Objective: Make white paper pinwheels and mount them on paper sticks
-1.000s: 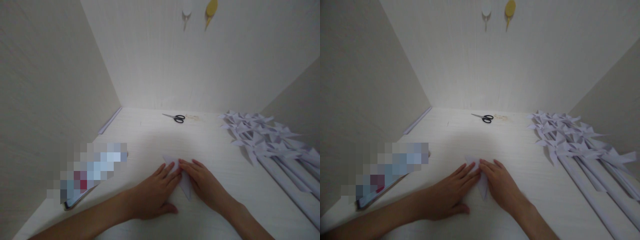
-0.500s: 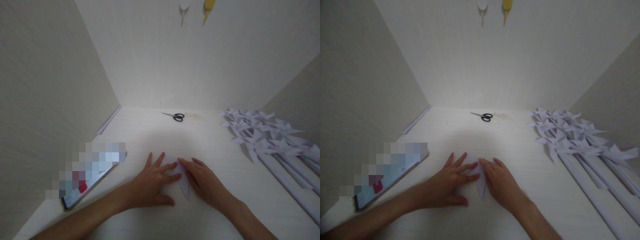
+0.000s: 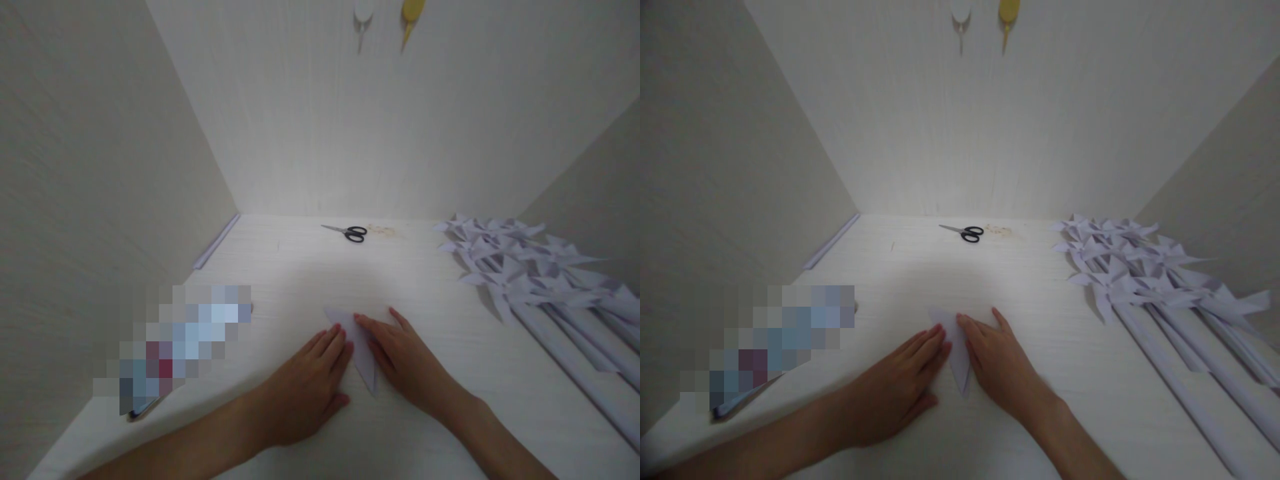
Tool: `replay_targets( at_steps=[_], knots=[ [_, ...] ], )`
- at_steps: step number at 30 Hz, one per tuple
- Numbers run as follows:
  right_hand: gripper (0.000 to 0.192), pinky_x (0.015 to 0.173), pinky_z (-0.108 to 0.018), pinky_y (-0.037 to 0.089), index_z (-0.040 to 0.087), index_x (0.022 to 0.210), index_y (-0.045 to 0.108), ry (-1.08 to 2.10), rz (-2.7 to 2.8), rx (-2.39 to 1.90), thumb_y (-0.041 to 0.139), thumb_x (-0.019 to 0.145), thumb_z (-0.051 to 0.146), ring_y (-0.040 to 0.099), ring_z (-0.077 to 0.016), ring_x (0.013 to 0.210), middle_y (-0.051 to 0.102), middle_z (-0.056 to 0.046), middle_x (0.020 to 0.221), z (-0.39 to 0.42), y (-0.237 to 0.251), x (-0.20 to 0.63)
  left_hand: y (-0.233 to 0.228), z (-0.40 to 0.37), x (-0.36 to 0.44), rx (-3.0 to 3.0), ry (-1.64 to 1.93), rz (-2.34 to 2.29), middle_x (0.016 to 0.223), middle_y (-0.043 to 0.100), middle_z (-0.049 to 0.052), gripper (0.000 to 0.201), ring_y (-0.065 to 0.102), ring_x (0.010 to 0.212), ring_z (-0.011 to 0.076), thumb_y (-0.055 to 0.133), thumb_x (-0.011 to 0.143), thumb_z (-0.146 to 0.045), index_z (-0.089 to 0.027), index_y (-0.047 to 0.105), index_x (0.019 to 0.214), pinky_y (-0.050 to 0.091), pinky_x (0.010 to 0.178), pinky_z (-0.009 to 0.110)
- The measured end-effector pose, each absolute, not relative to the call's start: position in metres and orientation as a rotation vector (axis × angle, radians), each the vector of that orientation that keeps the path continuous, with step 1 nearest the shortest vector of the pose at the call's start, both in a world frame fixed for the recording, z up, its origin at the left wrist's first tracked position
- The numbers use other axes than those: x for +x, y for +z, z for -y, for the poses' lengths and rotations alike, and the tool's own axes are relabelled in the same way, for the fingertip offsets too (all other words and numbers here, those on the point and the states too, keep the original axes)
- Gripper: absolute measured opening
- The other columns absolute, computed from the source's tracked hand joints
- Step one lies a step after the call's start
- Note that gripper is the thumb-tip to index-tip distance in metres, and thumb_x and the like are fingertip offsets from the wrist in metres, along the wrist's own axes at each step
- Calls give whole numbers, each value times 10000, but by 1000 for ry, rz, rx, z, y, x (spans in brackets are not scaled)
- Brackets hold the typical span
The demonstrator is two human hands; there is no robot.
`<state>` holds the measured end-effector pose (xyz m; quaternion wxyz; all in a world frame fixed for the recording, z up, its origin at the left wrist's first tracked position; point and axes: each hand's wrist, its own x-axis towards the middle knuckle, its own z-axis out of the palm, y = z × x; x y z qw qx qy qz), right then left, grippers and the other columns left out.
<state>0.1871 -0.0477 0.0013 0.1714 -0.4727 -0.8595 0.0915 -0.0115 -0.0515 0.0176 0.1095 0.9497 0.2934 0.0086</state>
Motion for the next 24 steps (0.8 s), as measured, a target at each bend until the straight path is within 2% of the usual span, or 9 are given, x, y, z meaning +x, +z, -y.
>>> replay_targets(
  at_steps=[3,6,10,14,17,21,24],
  knots=[
    [427,964,-482,242,159,1186,368,266,2440,-1339,332,771,63,519,-153,1006,554,-99,1115,47,2,187,21,49,-14,2788,24,-801,1358,187,154,559,130,1243,284,428,781,-315,-208,218,1287,226,987,413],
    [435,959,-482,253,166,1189,368,250,2441,-1323,337,767,65,524,-155,1001,553,-93,1120,47,2,187,25,48,-16,2776,35,-727,1394,37,79,530,84,1246,303,440,783,-271,-361,224,1259,217,975,466],
    [417,963,-473,256,170,1179,378,274,2406,-1335,340,774,77,524,-152,997,558,-87,1112,47,4,187,28,48,-20,2769,48,-639,1388,-88,33,513,29,1248,307,436,785,-288,-413,230,1238,175,974,505],
    [393,950,-432,306,172,1159,384,340,2326,-1387,415,768,162,502,-166,1023,550,-87,1114,46,2,189,26,47,-25,2737,55,-624,1390,-52,39,530,36,1253,290,442,766,-362,-377,229,1251,134,983,511],
    [425,898,-408,377,160,1154,376,352,2220,-1460,471,745,224,484,-197,1041,526,-108,1132,44,-4,190,21,46,-28,2629,84,-762,1393,44,73,603,64,1260,245,442,756,-387,-281,179,1289,167,1001,455],
    [428,873,-418,395,147,1145,369,323,2085,-1547,479,738,218,480,-221,1033,516,-130,1119,42,-10,187,15,45,-23,2383,239,-1120,1376,167,92,499,113,1260,163,326,817,-287,-166,199,1284,166,1023,402],
    [418,866,-424,393,134,1129,377,322,2072,-1547,483,731,201,481,-229,1016,523,-139,1089,41,-10,183,15,43,-12,2221,271,-1146,1371,181,104,534,76,1265,181,358,797,-292,-140,186,1279,118,1026,438]
  ],
)
